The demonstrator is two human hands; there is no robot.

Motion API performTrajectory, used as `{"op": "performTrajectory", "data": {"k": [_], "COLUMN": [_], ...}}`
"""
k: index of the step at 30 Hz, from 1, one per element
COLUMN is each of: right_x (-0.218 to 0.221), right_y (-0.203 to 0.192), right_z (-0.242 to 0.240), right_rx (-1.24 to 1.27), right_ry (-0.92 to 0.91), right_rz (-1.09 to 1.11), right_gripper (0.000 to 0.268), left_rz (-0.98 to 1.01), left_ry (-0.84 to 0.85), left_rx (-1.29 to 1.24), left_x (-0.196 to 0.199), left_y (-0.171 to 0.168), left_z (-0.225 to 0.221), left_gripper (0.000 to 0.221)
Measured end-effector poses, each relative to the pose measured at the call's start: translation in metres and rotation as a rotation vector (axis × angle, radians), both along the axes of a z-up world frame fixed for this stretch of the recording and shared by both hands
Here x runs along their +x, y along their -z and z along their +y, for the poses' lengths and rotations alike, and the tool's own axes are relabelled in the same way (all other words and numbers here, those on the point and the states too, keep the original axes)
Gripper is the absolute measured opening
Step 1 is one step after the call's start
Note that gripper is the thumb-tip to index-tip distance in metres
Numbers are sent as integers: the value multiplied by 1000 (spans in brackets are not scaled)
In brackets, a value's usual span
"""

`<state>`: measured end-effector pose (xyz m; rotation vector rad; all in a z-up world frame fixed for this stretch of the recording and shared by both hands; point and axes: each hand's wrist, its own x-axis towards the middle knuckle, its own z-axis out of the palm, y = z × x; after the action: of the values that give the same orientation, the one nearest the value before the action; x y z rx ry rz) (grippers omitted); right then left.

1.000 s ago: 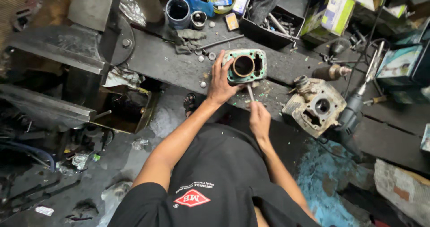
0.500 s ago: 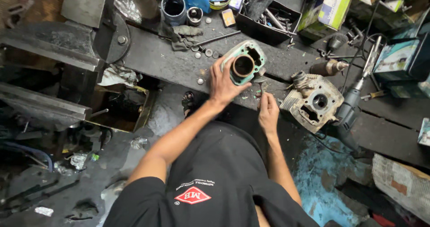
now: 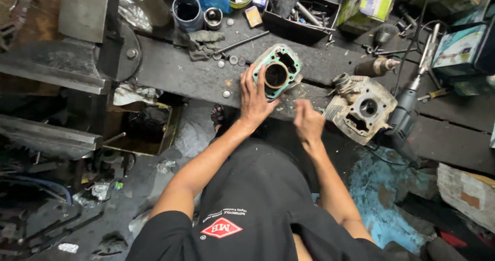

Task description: The person scrapes the surface of a disassembled engine block with a small metal tool, removing residue from the gasket area. The person holds the block steady with one hand while scraping with the other, then briefly inspects the cleaned surface.

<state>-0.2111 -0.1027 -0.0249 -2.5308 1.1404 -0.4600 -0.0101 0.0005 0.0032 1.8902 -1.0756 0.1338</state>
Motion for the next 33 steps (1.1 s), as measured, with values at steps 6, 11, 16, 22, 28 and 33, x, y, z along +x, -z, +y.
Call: {"op": "performTrajectory", "data": {"k": [6,11,16,22,28,33], "right_x": [-14,-2,-7,-2,2,14], "right_y": [-7,-1,-4,-21,-53,-57], "right_z": [-6,-7,-7,-8,7,8], "right_rx": [19,103,74,-134,16,-39], "right_ry": [121,-34,60,-210,66,-185], "right_rz": [-1081,-366,-791,-376,-676,-295], "right_gripper": [27,19,21,17,14,13], "left_rz": [-3,-15,16,-22,-28,-29], "left_ry": [-2,-1,-1,-19,-22,-12], "left_rx": [6,11,4,-2,37,20], "left_x": [1,3,3,2,3,1], "left_y": [-1,-2,-1,-1,-1,-4], "left_z": [2,-1,3,2,3,5], "left_gripper": [116,117,116,116,113,115]}}
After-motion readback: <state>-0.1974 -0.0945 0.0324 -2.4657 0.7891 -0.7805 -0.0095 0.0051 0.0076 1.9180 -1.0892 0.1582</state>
